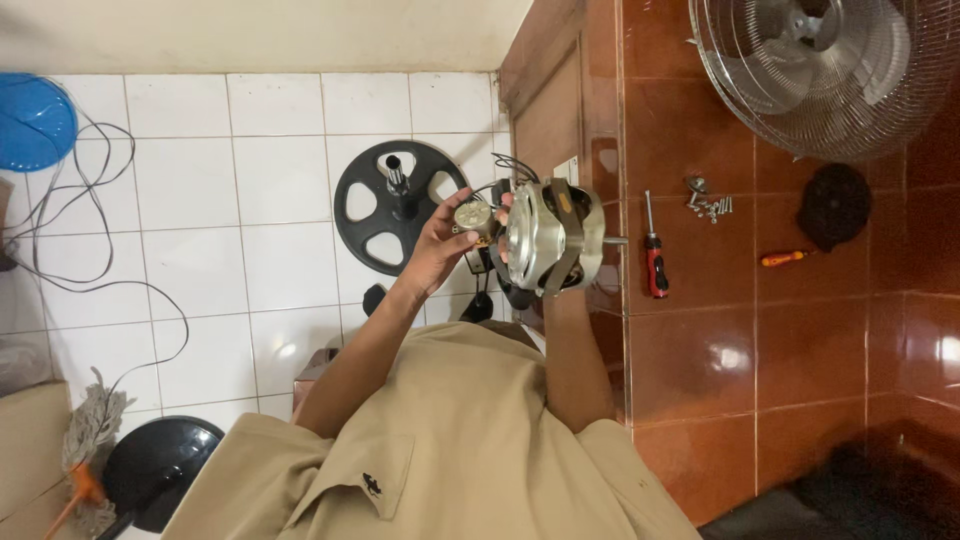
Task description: The person assembles an electrical motor by hand, attaching a metal housing to the motor body and securing it with screws. They use a screwdriver to tighten the screws and place the assembled motor on a stool.
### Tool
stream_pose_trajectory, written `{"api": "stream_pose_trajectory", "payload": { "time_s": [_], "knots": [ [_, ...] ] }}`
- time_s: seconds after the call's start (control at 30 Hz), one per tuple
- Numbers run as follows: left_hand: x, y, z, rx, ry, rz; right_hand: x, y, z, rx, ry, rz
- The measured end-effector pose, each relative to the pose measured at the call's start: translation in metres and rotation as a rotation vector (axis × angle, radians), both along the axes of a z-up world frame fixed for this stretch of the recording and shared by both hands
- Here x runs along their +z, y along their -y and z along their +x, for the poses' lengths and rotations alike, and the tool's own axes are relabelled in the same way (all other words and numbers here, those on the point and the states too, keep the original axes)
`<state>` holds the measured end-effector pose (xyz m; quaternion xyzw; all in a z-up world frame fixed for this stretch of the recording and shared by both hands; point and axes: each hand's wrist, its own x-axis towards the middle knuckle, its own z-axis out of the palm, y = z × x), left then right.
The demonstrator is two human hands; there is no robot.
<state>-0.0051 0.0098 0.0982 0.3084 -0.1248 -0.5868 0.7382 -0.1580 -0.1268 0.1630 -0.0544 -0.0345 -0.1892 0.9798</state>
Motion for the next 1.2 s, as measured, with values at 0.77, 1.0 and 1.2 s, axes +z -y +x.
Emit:
{"api": "stream_pose_trajectory", "payload": {
  "time_s": [0.77, 1.0, 1.2],
  "knots": [
    [0.014, -0.007, 0.010, 0.021, 0.295, -0.038, -0.036, 0.003, 0.008, -0.084, -0.009, -0.271],
    [0.010, -0.009, 0.022, 0.071, 0.340, 0.043, -0.071, 0.006, 0.022, -0.121, -0.029, -0.294],
    [0.018, -0.003, 0.039, 0.140, 0.312, -0.003, -0.110, 0.006, 0.034, -0.322, -0.389, -0.176]
  ]
}}
